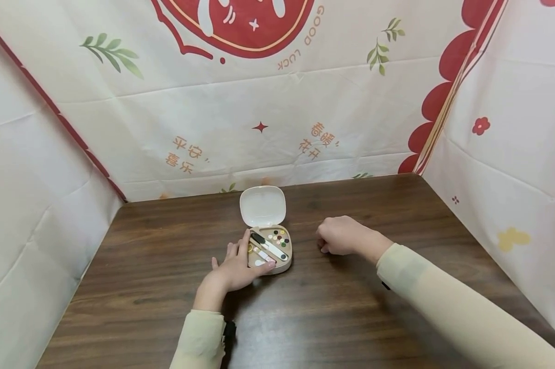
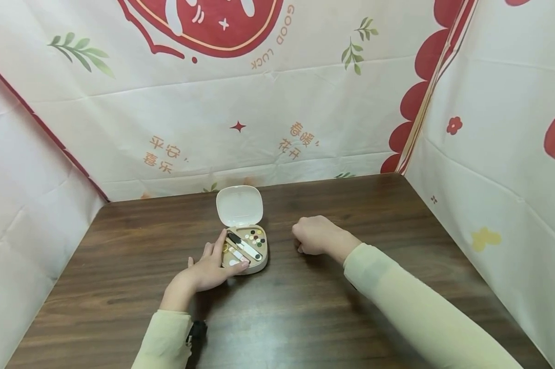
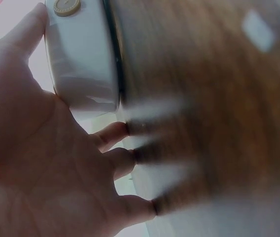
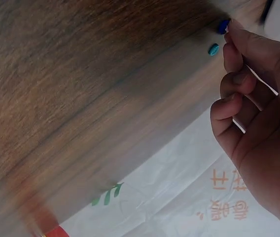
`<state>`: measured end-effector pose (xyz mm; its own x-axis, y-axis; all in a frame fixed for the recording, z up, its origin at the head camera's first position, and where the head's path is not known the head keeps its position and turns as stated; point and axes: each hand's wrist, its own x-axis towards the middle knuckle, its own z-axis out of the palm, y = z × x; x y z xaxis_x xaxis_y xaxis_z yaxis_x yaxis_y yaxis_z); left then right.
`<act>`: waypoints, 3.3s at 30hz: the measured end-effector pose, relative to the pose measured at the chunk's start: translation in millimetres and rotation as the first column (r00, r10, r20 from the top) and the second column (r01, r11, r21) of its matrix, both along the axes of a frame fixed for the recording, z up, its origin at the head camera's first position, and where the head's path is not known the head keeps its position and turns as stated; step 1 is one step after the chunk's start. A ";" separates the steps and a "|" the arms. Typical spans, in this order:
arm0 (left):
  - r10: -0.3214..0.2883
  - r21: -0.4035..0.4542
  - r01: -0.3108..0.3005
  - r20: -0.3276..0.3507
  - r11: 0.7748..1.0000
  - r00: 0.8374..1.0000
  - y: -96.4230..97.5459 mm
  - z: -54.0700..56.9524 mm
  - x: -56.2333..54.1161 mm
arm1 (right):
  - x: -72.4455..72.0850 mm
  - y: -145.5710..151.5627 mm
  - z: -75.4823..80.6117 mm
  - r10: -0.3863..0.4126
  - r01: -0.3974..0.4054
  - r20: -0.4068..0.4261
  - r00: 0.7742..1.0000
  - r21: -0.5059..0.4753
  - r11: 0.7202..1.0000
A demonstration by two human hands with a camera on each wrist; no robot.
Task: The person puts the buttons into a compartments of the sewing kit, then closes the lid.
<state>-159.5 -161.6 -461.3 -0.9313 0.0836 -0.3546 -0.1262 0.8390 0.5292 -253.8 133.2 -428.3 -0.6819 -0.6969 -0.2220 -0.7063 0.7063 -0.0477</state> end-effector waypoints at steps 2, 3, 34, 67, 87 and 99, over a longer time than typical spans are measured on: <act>0.002 -0.005 -0.002 0.003 1.000 1.000 0.3 -1.2 -1.0 | -1.2 -0.1 -0.8 0.003 -0.003 -0.001 1.000 -0.004 1.000; 0.002 -0.005 -0.002 0.005 1.000 1.000 0.4 -1.8 -1.6 | -1.7 -0.4 -1.1 0.001 -0.001 0.004 1.000 -0.004 1.000; 0.015 0.001 -0.015 -0.008 1.000 1.000 -4.3 -15.9 -8.7 | -4.9 -55.3 26.1 0.063 -0.067 -0.027 0.998 -0.223 0.972; -0.006 -0.005 0.006 0.005 1.000 1.000 -4.2 -10.2 -8.5 | -14.8 -108.0 9.2 0.177 -0.235 -0.325 0.929 -0.150 0.960; -0.004 -0.013 0.004 0.003 1.000 1.000 -4.7 -12.9 -8.5 | -18.6 -115.2 16.4 0.286 -0.314 -0.284 0.915 -0.056 0.948; 0.001 0.006 -0.001 -0.002 1.000 1.000 -2.6 -6.1 -4.1 | -16.9 -98.7 28.6 0.242 -0.281 -0.306 0.921 -0.088 0.956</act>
